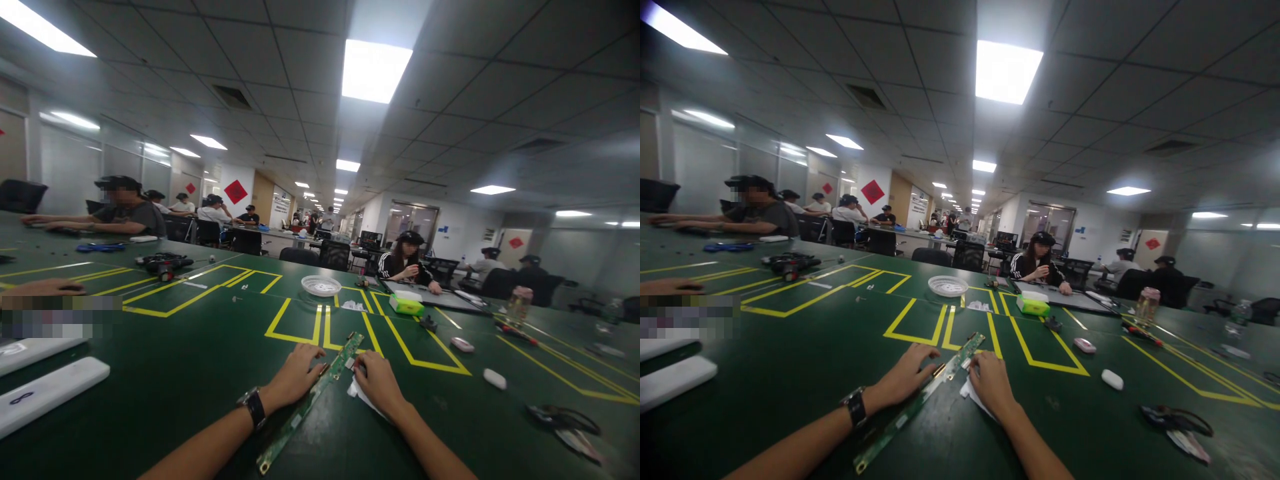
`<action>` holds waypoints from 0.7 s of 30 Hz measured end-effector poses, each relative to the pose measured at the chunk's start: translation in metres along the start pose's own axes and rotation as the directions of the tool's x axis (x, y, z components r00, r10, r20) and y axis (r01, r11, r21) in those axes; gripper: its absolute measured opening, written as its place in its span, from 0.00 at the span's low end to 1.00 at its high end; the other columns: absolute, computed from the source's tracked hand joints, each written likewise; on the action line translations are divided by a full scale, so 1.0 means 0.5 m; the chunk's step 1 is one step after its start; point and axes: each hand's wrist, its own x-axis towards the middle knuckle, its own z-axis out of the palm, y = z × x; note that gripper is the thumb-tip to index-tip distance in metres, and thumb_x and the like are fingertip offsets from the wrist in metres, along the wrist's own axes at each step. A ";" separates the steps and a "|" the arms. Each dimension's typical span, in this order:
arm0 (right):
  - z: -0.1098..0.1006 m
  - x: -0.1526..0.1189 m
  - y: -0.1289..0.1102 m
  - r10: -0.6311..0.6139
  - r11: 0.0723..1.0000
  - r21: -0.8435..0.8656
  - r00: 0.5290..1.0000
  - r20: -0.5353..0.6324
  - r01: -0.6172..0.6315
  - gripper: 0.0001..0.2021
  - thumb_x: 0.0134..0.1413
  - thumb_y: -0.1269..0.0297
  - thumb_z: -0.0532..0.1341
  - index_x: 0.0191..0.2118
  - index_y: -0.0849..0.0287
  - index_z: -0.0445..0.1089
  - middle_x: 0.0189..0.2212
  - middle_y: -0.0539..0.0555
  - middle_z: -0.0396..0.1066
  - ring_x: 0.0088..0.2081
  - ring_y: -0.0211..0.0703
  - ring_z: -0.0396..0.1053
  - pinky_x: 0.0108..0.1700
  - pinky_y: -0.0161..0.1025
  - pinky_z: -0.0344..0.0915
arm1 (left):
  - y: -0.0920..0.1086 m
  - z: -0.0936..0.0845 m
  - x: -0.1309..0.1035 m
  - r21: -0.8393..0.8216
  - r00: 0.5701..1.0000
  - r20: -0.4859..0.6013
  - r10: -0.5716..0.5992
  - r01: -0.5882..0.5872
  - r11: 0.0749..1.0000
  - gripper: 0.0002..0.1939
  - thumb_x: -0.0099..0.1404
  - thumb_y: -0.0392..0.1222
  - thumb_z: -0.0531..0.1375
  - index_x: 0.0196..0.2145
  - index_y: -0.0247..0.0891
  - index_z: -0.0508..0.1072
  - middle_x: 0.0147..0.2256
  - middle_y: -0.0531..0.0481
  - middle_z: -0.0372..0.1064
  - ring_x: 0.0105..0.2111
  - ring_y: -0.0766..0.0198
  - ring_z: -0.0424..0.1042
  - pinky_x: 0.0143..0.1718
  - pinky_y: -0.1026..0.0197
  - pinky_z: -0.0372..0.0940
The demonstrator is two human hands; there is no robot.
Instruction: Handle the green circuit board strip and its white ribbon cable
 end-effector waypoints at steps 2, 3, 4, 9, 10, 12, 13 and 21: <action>0.002 0.000 0.010 0.039 0.999 -0.025 0.999 -0.010 -0.039 0.06 0.55 0.69 0.56 0.33 0.58 0.70 0.35 0.55 0.70 0.41 0.47 0.66 0.42 0.39 0.56 | 0.000 0.001 0.000 -0.004 1.000 -0.003 0.002 -0.003 1.000 0.14 0.66 0.44 0.53 0.46 0.38 0.70 0.45 0.45 0.68 0.48 0.57 0.63 0.50 0.56 0.58; 0.003 -0.001 0.010 0.033 0.999 -0.019 0.999 -0.014 -0.033 0.06 0.55 0.69 0.55 0.33 0.58 0.70 0.35 0.55 0.69 0.41 0.47 0.65 0.42 0.39 0.56 | -0.001 0.002 0.001 -0.006 1.000 -0.009 0.002 -0.002 1.000 0.14 0.66 0.44 0.53 0.46 0.38 0.70 0.45 0.45 0.68 0.48 0.57 0.63 0.50 0.56 0.58; 0.004 -0.003 0.007 0.009 1.000 0.001 1.000 -0.017 -0.009 0.06 0.55 0.70 0.55 0.33 0.58 0.69 0.35 0.55 0.69 0.41 0.47 0.65 0.42 0.39 0.57 | -0.002 0.003 0.001 -0.008 1.000 -0.016 0.003 -0.003 1.000 0.13 0.66 0.43 0.53 0.46 0.38 0.70 0.45 0.45 0.68 0.47 0.57 0.63 0.50 0.56 0.58; 0.002 -0.017 -0.046 -0.245 0.954 0.184 0.969 0.024 0.237 0.07 0.54 0.73 0.55 0.35 0.58 0.68 0.38 0.53 0.69 0.43 0.44 0.64 0.45 0.38 0.57 | -0.014 0.002 0.005 -0.011 0.999 -0.038 0.004 -0.004 1.000 0.13 0.65 0.41 0.53 0.45 0.38 0.70 0.44 0.45 0.68 0.46 0.57 0.64 0.50 0.56 0.58; 0.001 -0.019 -0.057 -0.289 0.939 0.208 0.957 0.043 0.274 0.07 0.54 0.73 0.55 0.36 0.57 0.69 0.38 0.53 0.69 0.43 0.44 0.64 0.46 0.38 0.57 | -0.015 0.002 0.006 -0.005 0.999 -0.036 0.002 -0.003 1.000 0.13 0.65 0.41 0.52 0.45 0.38 0.70 0.44 0.45 0.68 0.46 0.57 0.63 0.50 0.56 0.58; -0.002 -0.020 -0.069 -0.329 0.926 0.222 0.942 0.071 0.306 0.07 0.54 0.72 0.56 0.36 0.56 0.69 0.38 0.52 0.69 0.43 0.44 0.64 0.45 0.38 0.57 | -0.016 0.001 0.006 0.007 1.000 -0.030 0.002 -0.002 1.000 0.13 0.66 0.42 0.52 0.45 0.38 0.70 0.43 0.45 0.68 0.46 0.57 0.63 0.50 0.56 0.58; -0.003 -0.019 -0.068 -0.319 0.931 0.212 0.945 0.073 0.298 0.07 0.54 0.71 0.56 0.36 0.56 0.70 0.38 0.52 0.69 0.43 0.44 0.64 0.45 0.38 0.57 | -0.016 0.001 0.006 0.010 1.000 -0.026 0.003 -0.002 1.000 0.13 0.66 0.42 0.52 0.45 0.38 0.70 0.43 0.45 0.68 0.46 0.57 0.63 0.50 0.56 0.57; 0.002 0.000 0.002 0.015 0.999 0.030 1.000 -0.008 -0.015 0.07 0.54 0.70 0.54 0.33 0.58 0.70 0.35 0.55 0.69 0.42 0.47 0.66 0.42 0.39 0.57 | -0.004 0.003 -0.001 -0.011 1.000 -0.003 0.000 0.000 1.000 0.14 0.65 0.42 0.53 0.46 0.38 0.71 0.45 0.45 0.69 0.47 0.56 0.63 0.50 0.56 0.58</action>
